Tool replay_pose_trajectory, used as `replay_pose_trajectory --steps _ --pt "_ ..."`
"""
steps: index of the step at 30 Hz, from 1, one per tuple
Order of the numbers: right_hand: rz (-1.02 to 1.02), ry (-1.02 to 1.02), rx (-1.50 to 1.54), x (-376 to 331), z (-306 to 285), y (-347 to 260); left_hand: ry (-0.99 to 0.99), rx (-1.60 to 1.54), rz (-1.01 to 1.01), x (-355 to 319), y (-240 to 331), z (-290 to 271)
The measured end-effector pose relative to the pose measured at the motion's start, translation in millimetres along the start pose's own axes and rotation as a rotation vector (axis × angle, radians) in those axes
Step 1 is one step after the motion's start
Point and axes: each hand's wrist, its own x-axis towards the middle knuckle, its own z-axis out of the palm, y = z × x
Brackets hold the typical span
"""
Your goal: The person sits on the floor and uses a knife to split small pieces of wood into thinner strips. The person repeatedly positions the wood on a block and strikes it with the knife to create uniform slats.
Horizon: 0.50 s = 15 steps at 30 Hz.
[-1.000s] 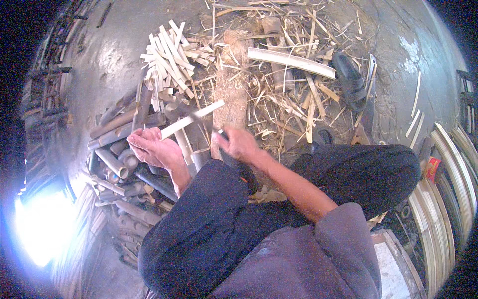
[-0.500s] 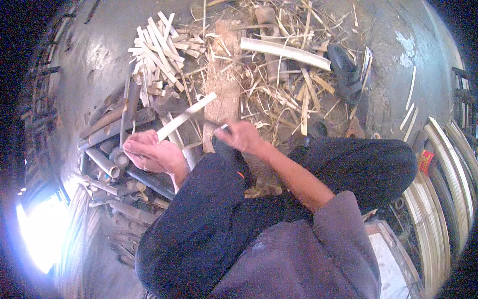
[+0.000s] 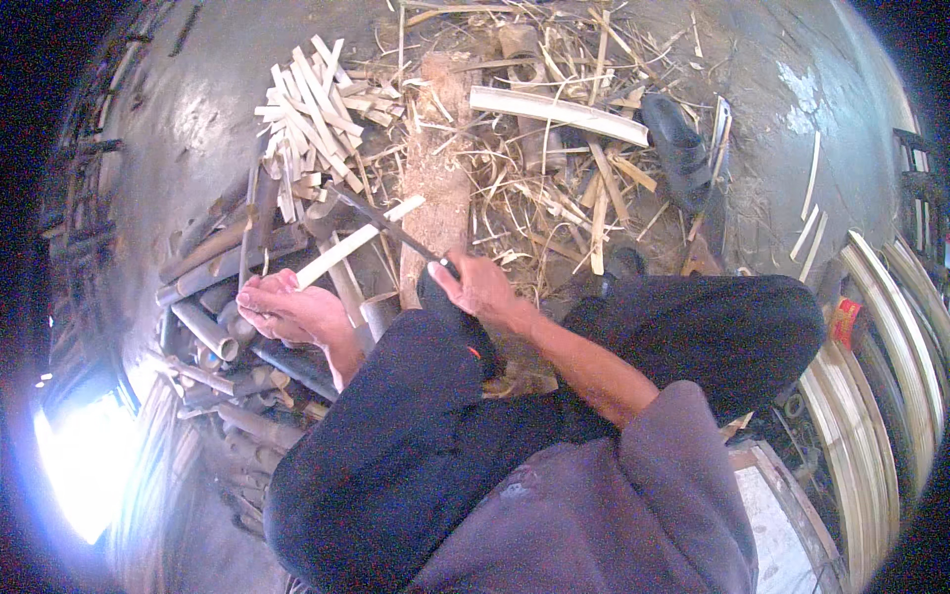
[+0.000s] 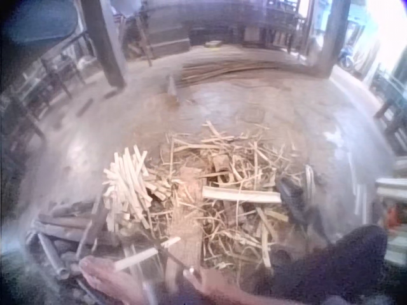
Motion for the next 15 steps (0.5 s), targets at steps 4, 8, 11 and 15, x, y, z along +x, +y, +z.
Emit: replay_pose_trajectory --steps 4,8,11,15 --pt "0.009 -0.012 -0.061 -1.2 -7.3 8.2 -0.001 0.035 0.043 -9.1 0.4 5.6" --pt "0.058 0.028 -0.004 8.6 -7.3 16.1 0.025 0.019 0.000 -3.1 -0.9 3.6" --pt "-0.058 -0.030 0.006 -6.1 -5.9 -0.2 0.018 0.031 0.008 -5.0 1.2 2.0" --pt "0.097 0.099 -0.084 26.5 -20.8 31.1 -0.011 0.009 0.037 -9.0 4.6 11.1"
